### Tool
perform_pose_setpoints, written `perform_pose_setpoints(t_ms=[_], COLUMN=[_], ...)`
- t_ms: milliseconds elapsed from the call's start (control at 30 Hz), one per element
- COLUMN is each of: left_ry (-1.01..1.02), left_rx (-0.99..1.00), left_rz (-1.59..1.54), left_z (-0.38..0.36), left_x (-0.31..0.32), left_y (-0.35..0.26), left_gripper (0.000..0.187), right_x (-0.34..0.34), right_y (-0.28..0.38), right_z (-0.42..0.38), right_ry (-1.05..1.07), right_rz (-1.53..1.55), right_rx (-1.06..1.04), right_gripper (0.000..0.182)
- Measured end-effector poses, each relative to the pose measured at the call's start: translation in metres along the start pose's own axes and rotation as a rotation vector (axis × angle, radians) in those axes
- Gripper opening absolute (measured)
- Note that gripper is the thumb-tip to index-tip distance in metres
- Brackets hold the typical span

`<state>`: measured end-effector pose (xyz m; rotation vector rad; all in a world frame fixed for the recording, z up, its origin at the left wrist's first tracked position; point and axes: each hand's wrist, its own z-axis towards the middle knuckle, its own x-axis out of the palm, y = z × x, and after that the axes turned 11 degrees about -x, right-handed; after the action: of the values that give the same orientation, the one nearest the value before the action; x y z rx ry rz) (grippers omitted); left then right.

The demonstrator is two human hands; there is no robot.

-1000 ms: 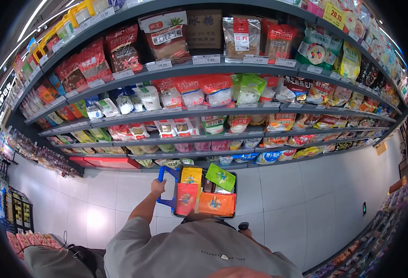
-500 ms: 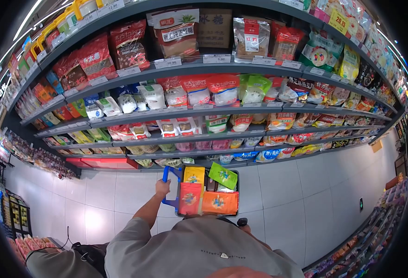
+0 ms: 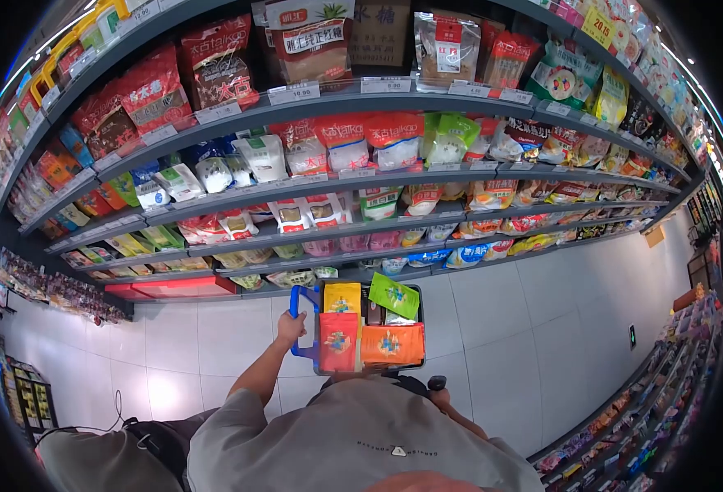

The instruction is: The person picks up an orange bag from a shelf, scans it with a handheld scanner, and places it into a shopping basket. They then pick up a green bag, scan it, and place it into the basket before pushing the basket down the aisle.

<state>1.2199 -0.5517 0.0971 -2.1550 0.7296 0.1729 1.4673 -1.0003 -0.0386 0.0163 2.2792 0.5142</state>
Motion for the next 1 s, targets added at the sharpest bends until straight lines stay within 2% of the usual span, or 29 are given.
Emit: perform_pose_setpoints(t_ms=[267,433,567,667,733,833,1000], left_ry=[-0.032,-0.069,-0.095,-0.154,-0.160,-0.180,-0.180], left_rx=[0.098,0.073,0.028,0.023,0.022,0.016,0.011], left_rz=[-0.078,-0.012,0.036,0.074,0.088,0.130,0.154], left_z=[-0.003,-0.009,-0.010,-0.012,-0.014,-0.013,-0.017], left_x=[0.004,0.004,0.003,0.006,0.008,0.011,0.015], left_y=[0.001,-0.006,-0.010,-0.010,-0.011,-0.014,-0.016], left_gripper=[0.024,0.025,0.026,0.027,0.028,0.030,0.032], right_x=[-0.001,-0.010,-0.022,-0.015,-0.028,-0.037,-0.055], right_y=[0.005,0.013,0.010,-0.015,-0.012,-0.013,-0.023], right_z=[-0.007,-0.016,-0.020,-0.002,-0.004,0.005,0.023], right_ry=[-0.022,-0.108,-0.120,-0.093,0.046,0.112,0.143], right_rz=[-0.022,-0.013,0.016,-0.053,-0.047,-0.059,-0.034], right_rx=[-0.026,0.072,0.048,0.025,0.019,0.008,-0.023], right_gripper=[0.033,0.035,0.038,0.042,0.047,0.047,0.047])
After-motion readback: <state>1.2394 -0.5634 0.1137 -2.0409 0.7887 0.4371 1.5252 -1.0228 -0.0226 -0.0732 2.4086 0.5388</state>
